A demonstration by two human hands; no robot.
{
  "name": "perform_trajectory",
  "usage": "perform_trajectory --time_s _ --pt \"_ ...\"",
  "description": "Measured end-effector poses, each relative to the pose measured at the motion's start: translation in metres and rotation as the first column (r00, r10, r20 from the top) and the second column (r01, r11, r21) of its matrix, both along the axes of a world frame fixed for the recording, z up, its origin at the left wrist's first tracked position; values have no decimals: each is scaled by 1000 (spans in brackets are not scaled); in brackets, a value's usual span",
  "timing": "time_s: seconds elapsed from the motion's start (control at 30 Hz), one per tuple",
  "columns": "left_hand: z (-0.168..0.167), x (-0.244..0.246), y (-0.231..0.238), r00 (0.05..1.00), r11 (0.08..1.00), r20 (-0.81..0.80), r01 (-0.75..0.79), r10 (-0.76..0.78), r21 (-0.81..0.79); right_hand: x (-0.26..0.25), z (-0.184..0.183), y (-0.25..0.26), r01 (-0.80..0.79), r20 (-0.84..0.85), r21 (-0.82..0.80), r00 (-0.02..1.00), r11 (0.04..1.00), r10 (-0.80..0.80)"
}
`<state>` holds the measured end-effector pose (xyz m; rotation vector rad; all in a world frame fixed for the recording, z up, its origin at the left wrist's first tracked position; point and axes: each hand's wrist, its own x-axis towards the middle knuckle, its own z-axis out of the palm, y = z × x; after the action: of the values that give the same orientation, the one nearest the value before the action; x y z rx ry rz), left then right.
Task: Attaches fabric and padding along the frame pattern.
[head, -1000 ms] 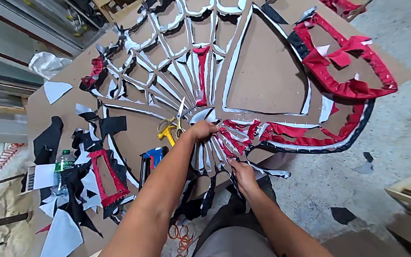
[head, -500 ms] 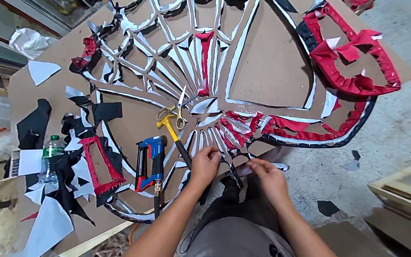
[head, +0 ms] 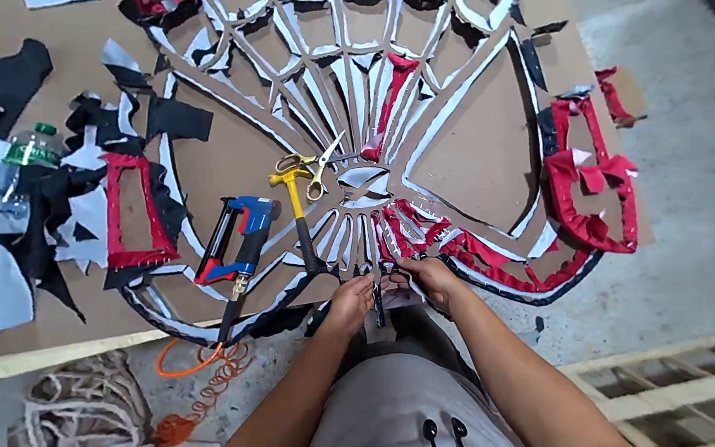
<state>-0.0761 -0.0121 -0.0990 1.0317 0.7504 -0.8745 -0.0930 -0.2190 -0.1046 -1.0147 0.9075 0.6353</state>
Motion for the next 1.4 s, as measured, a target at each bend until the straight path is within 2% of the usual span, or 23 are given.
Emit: perform_trajectory --time_s 0.07,0.17,0.27,0.4,0.5,0.57,0.7,0.9,1.07,1.4 --pt "-9 -7 -9 997 997 50 -63 65 -37 4 -4 -2 0 -17 24 1000 1000 1" --pt "-11 -16 -17 984 988 93 -152 153 -13 4 0 -3 -45 -28 11 999 999 45" --pt "-7 -16 -27 966 969 76 -246 247 -21 2 4 -6 -81 -11 -27 997 996 81" --pt "-3 3 -37 986 983 -3 -167 167 71 -1 8 -11 -124 16 8 992 992 124" --pt "-4 5 -46 989 970 30 -150 147 192 -1 2 -13 -230 45 -23 972 973 230" --pt "-7 5 -44 990 976 28 -139 136 168 1 3 -11 -268 62 -20 961 963 269" --pt "-7 7 -39 987 981 0 -157 158 113 2 4 -8 -224 73 40 973 974 221" --pt "-5 7 -44 987 964 -25 -147 156 224 -2 -2 -9 -194 97 65 978 979 187" --pt "-7 7 -42 988 972 -24 -144 151 183 -2 -6 -5 -152 93 72 985 986 145" --pt "-10 2 -31 996 995 19 -89 89 45 7 -6 -13 -214 23 87 977 973 213"
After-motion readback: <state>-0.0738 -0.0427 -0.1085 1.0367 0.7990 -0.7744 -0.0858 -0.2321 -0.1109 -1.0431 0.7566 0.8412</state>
